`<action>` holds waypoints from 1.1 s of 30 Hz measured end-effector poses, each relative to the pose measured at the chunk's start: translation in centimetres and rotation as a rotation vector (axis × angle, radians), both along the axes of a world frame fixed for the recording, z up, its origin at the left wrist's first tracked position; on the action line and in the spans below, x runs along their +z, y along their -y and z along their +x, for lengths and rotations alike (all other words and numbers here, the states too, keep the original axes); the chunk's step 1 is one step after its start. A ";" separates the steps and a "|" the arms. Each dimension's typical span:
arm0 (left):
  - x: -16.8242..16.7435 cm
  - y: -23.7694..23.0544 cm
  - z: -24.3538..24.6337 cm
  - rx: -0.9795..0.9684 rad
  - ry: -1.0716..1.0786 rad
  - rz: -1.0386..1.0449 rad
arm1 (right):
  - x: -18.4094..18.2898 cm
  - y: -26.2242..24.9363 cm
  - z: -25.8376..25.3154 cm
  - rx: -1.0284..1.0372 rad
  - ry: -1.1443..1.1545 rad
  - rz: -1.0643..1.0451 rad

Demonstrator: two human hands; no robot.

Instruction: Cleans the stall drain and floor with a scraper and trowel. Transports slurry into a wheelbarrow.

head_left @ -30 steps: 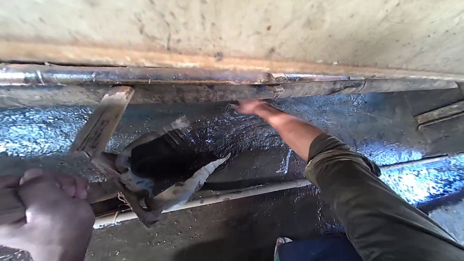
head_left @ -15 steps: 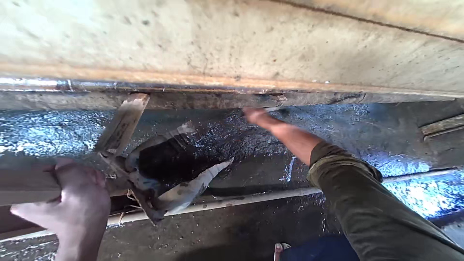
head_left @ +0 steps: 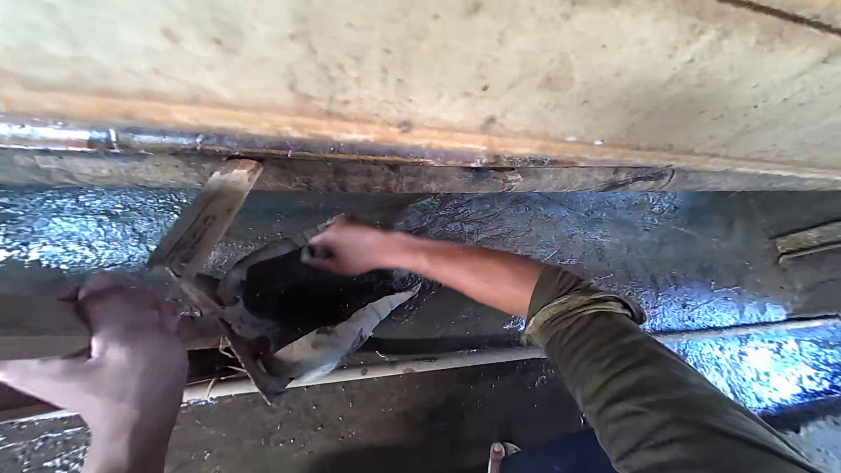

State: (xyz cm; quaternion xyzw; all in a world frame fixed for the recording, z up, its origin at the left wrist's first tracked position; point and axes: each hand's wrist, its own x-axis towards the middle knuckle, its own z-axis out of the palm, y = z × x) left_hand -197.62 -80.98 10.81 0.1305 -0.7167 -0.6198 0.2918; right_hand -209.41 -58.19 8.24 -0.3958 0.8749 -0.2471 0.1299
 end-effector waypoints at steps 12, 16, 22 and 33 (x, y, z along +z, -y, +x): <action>0.4 -0.1 1.6 0.032 -0.028 -0.060 | -4.9 -20.2 -8.7 -0.700 0.088 0.486; 0.4 -0.3 1.4 0.049 -0.017 -0.063 | -5.0 -15.0 -9.7 -0.403 0.200 0.328; 0.3 -0.2 1.2 0.063 0.002 -0.062 | 0.1 -0.2 -2.4 0.027 0.010 0.140; 1.2 0.8 2.7 0.054 -0.172 0.109 | -5.3 -13.6 -8.5 -0.659 0.042 0.390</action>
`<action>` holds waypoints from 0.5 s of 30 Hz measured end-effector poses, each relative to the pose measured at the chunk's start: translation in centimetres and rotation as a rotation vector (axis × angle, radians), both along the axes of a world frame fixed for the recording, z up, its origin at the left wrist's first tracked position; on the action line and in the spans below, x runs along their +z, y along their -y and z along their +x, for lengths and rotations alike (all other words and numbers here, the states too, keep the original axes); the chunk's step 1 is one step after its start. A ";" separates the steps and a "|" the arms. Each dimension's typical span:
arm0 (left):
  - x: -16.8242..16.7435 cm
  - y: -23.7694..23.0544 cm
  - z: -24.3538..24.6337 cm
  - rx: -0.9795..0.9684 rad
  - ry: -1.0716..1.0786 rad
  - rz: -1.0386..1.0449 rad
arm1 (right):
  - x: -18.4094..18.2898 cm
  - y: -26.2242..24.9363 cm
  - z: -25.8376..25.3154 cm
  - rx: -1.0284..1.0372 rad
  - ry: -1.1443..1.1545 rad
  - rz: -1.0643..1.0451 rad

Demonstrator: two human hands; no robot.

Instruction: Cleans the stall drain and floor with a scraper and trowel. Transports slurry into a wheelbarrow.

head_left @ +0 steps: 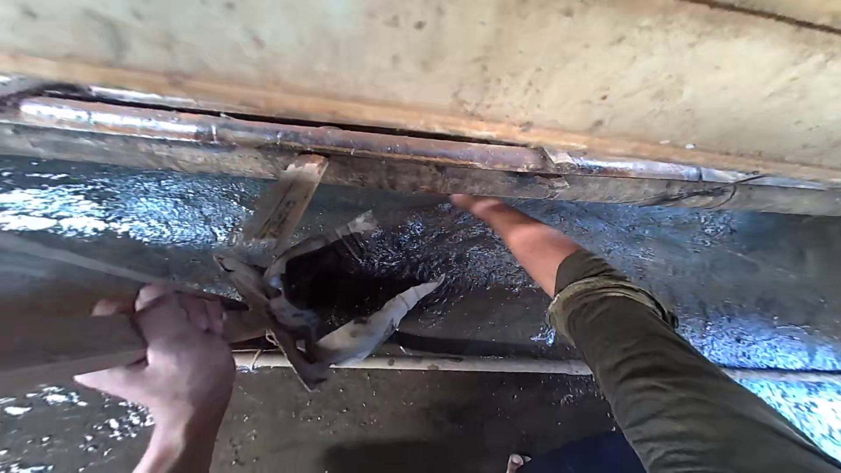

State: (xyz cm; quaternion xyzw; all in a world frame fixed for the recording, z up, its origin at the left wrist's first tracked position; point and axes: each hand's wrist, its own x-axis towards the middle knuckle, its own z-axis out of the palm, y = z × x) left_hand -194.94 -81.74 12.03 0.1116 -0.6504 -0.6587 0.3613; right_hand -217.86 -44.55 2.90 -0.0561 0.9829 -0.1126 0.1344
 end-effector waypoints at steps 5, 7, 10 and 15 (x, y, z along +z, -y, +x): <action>-0.1 -0.4 -0.3 0.025 -0.003 -0.023 | -3.0 0.2 -3.7 0.211 0.132 -0.096; -0.1 -0.5 -0.4 0.030 0.012 -0.022 | 0.5 5.5 -2.0 0.328 0.270 -0.198; -0.2 -0.3 -0.8 0.043 0.042 -0.011 | 4.1 11.9 1.9 0.649 0.106 -0.208; -0.3 -0.1 -0.8 0.063 0.078 0.001 | 8.2 17.0 12.8 0.947 0.072 -0.375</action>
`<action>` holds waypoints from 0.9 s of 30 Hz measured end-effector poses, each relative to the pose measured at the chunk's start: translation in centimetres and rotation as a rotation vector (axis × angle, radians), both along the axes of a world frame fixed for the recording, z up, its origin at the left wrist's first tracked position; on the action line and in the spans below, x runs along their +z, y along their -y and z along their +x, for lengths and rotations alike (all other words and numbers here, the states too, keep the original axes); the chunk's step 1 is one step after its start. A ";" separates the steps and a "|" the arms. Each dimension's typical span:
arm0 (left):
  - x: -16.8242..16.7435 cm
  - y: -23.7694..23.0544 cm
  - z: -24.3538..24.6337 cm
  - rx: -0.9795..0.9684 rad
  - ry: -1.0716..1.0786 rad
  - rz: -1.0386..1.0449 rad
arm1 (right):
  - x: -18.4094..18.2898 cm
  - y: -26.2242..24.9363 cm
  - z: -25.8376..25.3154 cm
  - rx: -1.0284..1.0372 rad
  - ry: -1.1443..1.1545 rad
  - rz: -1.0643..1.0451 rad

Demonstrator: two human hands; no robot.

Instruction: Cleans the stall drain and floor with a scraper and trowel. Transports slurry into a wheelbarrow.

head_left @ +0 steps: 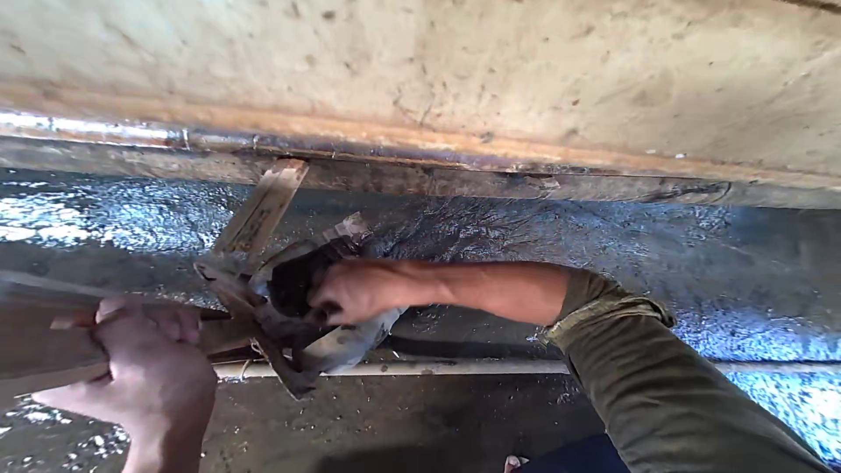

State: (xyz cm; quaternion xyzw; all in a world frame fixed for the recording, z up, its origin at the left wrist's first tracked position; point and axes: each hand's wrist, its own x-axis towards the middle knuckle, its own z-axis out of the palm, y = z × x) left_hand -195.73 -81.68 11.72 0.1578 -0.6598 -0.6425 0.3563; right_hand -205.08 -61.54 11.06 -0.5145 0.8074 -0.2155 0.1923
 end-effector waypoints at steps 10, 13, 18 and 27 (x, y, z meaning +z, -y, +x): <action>0.5 -0.3 0.6 -0.025 -0.061 -0.027 | -10.7 -14.9 -16.2 -0.763 -0.026 0.372; 0.6 -0.1 0.4 -0.021 -0.059 -0.014 | -7.2 -12.2 -13.0 -0.488 0.004 0.417; 0.4 0.0 0.1 -0.027 -0.052 -0.010 | -4.0 -8.5 -5.6 -0.281 -0.157 0.331; 0.4 -0.3 0.4 -0.004 -0.012 0.018 | -7.5 -10.9 -11.2 -0.260 -0.176 0.238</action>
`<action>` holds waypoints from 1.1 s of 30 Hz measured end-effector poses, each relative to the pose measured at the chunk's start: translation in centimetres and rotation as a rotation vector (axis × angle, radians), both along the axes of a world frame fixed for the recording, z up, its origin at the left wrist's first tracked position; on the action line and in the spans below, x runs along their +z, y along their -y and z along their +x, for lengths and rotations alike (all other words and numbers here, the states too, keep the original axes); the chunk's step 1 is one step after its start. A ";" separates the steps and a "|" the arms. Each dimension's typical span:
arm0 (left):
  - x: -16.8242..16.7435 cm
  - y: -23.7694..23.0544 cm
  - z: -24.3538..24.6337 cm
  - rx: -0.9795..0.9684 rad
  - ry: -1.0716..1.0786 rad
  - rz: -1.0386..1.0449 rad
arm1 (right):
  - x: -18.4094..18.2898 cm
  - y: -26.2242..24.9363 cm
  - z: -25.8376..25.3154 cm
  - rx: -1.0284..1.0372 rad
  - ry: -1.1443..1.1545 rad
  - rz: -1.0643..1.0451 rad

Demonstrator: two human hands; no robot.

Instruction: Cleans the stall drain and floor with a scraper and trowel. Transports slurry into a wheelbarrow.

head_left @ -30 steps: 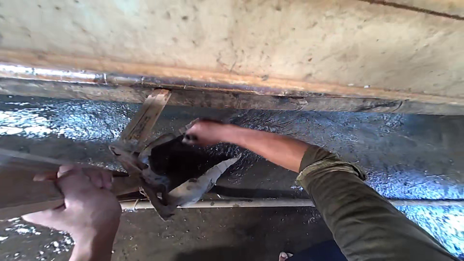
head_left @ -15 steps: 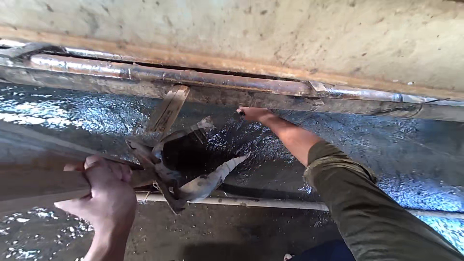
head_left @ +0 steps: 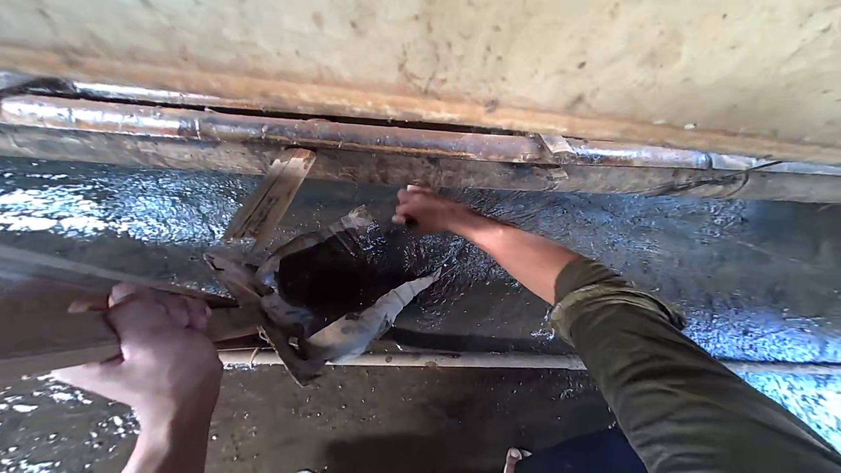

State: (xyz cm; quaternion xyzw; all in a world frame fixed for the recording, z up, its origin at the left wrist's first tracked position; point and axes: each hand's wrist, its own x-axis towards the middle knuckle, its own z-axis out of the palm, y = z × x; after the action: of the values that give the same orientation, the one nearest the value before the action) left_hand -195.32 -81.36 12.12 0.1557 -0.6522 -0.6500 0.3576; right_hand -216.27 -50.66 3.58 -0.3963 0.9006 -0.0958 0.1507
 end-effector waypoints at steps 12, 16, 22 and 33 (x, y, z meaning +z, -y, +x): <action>-3.8 6.0 -1.3 -0.471 -0.085 -0.022 | 5.8 -13.8 9.1 -0.487 -0.048 0.292; -1.7 4.0 -2.1 -0.455 -0.098 0.010 | 2.8 -22.6 9.7 -0.965 0.138 0.476; -2.4 4.8 -2.7 -0.479 -0.096 -0.068 | 1.8 -20.8 10.2 -1.034 0.250 0.313; -2.5 4.8 -3.3 -0.350 -0.030 -0.027 | 7.9 5.2 12.7 -0.204 0.158 -0.343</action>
State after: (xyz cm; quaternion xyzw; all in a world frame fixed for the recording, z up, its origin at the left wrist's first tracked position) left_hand -198.57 -86.19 9.59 0.0252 -0.6726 -0.6958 0.2507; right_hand -203.53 -55.89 11.45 -0.3143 0.8920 -0.2930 0.1405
